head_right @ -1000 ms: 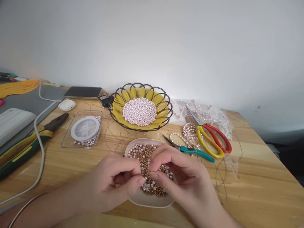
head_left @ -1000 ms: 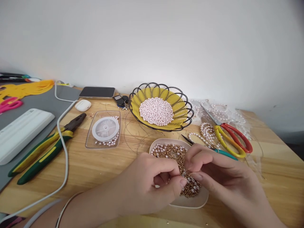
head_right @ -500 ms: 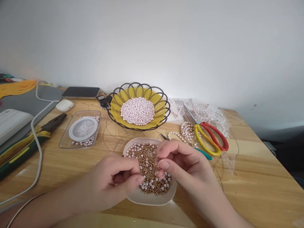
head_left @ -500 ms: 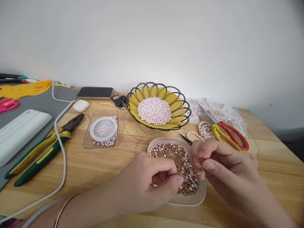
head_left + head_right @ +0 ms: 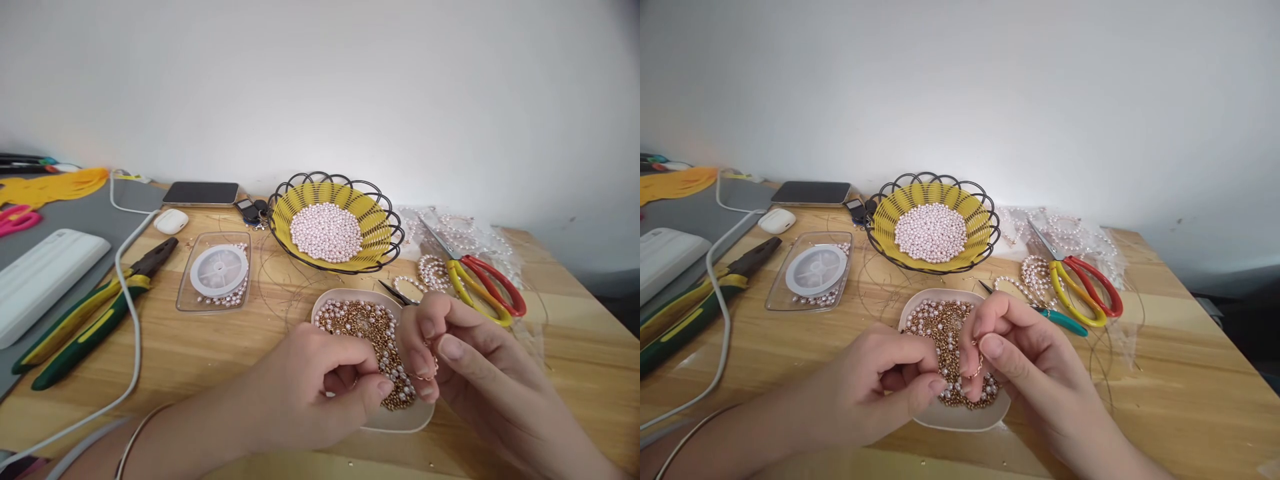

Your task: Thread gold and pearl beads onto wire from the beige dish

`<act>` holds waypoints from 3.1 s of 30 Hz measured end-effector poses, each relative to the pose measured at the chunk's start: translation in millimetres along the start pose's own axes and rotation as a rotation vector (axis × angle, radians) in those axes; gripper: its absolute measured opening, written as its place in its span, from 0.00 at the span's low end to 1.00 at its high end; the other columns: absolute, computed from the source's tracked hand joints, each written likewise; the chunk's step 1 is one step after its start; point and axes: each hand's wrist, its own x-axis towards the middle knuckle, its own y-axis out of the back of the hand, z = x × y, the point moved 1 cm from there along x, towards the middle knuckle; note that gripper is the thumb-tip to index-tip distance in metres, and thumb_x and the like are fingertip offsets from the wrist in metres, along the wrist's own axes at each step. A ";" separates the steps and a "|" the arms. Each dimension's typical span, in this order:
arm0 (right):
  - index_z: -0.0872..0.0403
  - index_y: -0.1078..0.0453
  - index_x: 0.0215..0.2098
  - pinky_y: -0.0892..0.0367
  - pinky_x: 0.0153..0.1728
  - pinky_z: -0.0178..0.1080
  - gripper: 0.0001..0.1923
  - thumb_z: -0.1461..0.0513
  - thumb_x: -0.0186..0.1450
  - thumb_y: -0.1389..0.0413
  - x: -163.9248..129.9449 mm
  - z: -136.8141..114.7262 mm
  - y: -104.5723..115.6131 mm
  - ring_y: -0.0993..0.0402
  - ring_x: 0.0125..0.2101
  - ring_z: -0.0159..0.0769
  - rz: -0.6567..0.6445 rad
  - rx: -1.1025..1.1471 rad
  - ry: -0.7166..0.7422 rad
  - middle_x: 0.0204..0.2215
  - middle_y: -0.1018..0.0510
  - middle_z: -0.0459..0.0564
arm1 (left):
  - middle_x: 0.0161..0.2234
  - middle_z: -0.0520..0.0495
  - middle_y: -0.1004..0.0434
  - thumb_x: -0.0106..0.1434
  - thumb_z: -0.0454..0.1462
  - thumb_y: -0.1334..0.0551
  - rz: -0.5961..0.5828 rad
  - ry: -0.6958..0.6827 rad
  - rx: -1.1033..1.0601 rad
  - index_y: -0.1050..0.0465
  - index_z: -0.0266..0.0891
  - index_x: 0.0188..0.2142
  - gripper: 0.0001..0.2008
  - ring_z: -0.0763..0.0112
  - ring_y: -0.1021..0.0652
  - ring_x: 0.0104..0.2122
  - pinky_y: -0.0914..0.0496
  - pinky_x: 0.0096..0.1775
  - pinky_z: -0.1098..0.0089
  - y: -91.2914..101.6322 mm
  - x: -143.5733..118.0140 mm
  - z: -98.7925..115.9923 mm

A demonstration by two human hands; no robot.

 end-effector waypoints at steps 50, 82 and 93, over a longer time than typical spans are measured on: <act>0.52 0.25 0.44 0.33 0.48 0.46 0.08 0.66 0.74 0.46 9.4 9.7 -6.2 0.26 0.44 0.43 -0.383 -1.393 0.456 0.41 0.19 0.50 | 0.21 0.58 0.43 0.71 0.37 0.44 0.258 -0.027 0.162 0.36 0.38 0.26 0.15 0.79 0.42 0.20 0.47 0.22 0.76 18.3 7.2 -5.7; 0.51 0.25 0.42 0.36 0.46 0.47 0.08 0.65 0.75 0.46 9.1 14.4 -10.4 0.28 0.41 0.42 -0.289 -1.369 0.506 0.39 0.21 0.50 | 0.22 0.57 0.41 0.71 0.40 0.43 0.234 -0.008 0.139 0.37 0.38 0.26 0.16 0.78 0.41 0.21 0.45 0.22 0.77 14.8 4.2 -7.4; 0.51 0.26 0.42 0.37 0.46 0.48 0.05 0.65 0.73 0.44 7.7 18.1 -9.0 0.30 0.42 0.45 -0.225 -1.395 0.471 0.39 0.23 0.51 | 0.22 0.58 0.43 0.71 0.38 0.42 0.222 -0.005 0.063 0.38 0.38 0.25 0.16 0.78 0.42 0.21 0.48 0.22 0.76 13.8 3.9 -6.0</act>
